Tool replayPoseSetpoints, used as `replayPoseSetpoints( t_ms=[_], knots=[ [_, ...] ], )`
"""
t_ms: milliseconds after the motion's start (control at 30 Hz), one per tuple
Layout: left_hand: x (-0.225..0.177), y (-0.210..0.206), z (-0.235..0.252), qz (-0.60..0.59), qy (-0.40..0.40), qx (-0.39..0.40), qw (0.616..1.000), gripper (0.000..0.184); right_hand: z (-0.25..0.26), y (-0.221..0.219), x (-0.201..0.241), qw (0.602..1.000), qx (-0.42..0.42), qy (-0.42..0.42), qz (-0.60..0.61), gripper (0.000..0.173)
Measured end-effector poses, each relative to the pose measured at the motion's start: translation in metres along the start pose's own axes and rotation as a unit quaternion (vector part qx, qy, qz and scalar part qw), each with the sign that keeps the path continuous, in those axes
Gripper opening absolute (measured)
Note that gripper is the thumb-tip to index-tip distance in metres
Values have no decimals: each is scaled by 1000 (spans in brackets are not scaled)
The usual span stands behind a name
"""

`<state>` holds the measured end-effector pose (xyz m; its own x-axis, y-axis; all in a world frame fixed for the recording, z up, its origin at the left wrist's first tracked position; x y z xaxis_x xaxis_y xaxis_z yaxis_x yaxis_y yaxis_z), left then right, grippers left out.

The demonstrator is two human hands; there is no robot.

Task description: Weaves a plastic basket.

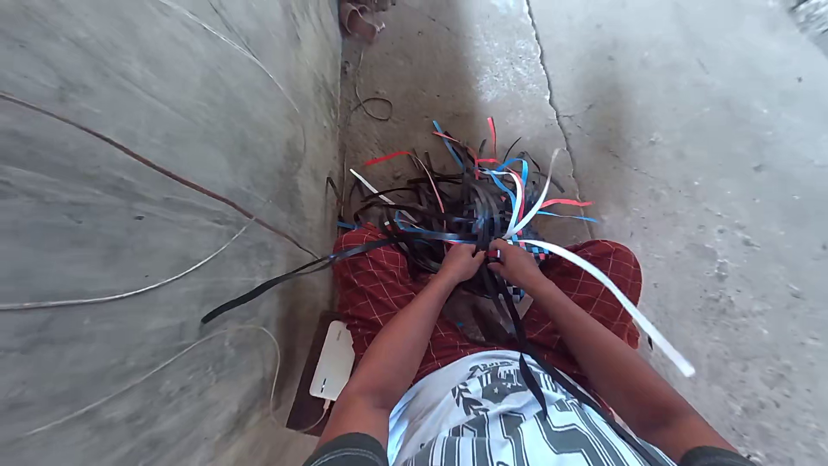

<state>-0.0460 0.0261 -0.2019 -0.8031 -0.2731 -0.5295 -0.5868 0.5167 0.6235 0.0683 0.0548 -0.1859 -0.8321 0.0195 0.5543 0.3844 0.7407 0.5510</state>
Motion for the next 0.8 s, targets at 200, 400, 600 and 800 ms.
replayPoseSetpoints(
  t_ms=[200, 400, 600, 800],
  knots=[
    [5, 2, 2, 29, 20, 6, 999, 43, -29, -2, 35, 984, -55, 166, 26, 37],
    [13, 1, 6, 25, 10, -2, 1000, 42, -138, -16, 119, 866, -40, 486, 113, 34],
    [15, 0, 0, -15, -49, -73, 996, 33, -92, 17, 105, 926, -104, 341, 121, 51],
    [10, 11, -13, 44, -24, -85, 995, 50, -4, 13, 45, 978, -35, 182, 95, 39]
  ],
)
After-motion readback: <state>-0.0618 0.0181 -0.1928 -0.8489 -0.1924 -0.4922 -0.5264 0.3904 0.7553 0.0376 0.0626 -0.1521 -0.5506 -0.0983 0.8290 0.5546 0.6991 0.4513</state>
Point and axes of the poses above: each hand's wrist, its own z-axis towards the middle knuckle, its own y-axis out of the back of the hand, x = y × z, the point moved 9 cm from there along z, towards the middle knuckle, and after that the axes turned 15 degrees about z, right-handed, at the moved point
